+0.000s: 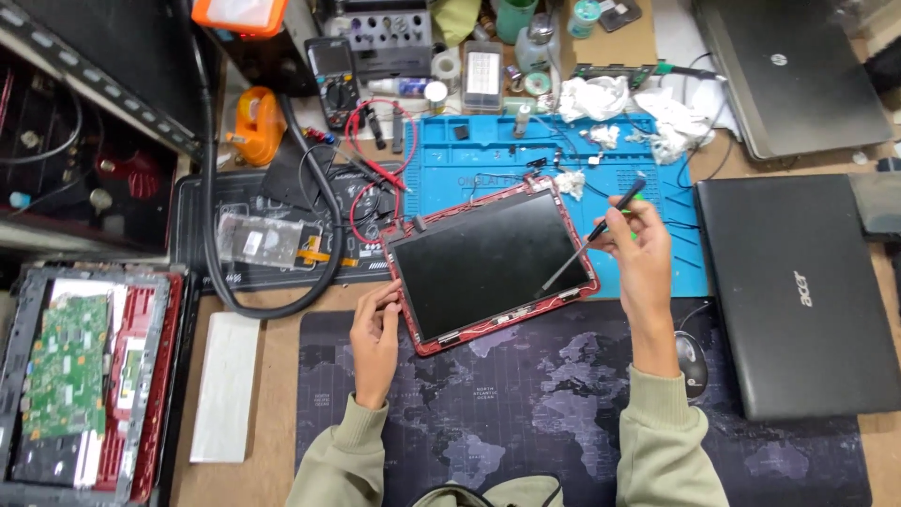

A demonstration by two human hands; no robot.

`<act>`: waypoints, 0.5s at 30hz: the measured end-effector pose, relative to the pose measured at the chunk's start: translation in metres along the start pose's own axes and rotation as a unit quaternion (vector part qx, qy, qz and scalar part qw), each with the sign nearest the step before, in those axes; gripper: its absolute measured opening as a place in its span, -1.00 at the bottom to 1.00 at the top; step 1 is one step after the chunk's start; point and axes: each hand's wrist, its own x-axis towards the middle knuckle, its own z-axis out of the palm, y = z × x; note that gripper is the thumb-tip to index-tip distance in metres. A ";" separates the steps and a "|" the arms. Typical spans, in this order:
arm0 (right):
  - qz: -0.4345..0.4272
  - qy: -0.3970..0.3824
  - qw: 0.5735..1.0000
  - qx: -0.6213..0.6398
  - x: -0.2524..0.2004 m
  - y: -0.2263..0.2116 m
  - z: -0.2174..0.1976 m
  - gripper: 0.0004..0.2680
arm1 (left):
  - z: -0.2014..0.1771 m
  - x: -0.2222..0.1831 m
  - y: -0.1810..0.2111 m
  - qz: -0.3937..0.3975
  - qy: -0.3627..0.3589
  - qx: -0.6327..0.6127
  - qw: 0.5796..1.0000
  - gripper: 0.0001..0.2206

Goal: Disassembling the screen assembly of a laptop using a prying tool and a screwdriver on a repair bench.

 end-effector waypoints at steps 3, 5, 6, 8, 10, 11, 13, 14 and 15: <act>-0.052 -0.009 0.998 0.040 -0.019 -0.015 0.032 -0.76 | -0.006 0.003 -0.006 0.018 -0.014 -0.022 0.999 -0.71; -0.071 -0.037 0.996 0.041 -0.042 -0.025 0.060 -0.71 | -0.010 0.000 -0.006 0.018 -0.024 -0.023 0.999 -0.70; -0.093 -0.058 0.993 0.041 -0.052 -0.031 0.073 -0.66 | -0.011 0.001 -0.006 0.021 -0.040 -0.025 0.999 -0.70; -0.115 -0.081 0.989 0.048 -0.072 -0.028 0.093 -0.61 | -0.014 -0.002 -0.001 0.033 -0.052 -0.023 0.998 -0.69; -0.138 -0.104 0.983 0.057 -0.091 -0.024 0.109 -0.55 | -0.019 -0.005 0.002 0.048 -0.064 -0.020 0.997 -0.69; -0.164 -0.124 0.978 0.045 -0.099 -0.022 0.116 -0.55 | -0.020 -0.007 0.004 0.061 -0.076 -0.008 0.995 -0.68; -0.188 -0.146 0.971 0.032 -0.111 -0.018 0.125 -0.54 | -0.022 -0.010 0.003 0.072 -0.087 0.004 0.994 -0.67; -0.201 -0.168 0.965 0.012 -0.114 -0.017 0.128 -0.60 | -0.023 -0.012 0.002 0.084 -0.096 0.024 0.992 -0.67; -0.215 -0.190 0.958 -0.007 -0.116 -0.016 0.130 -0.66 | -0.024 -0.012 0.000 0.097 -0.103 0.044 0.989 -0.68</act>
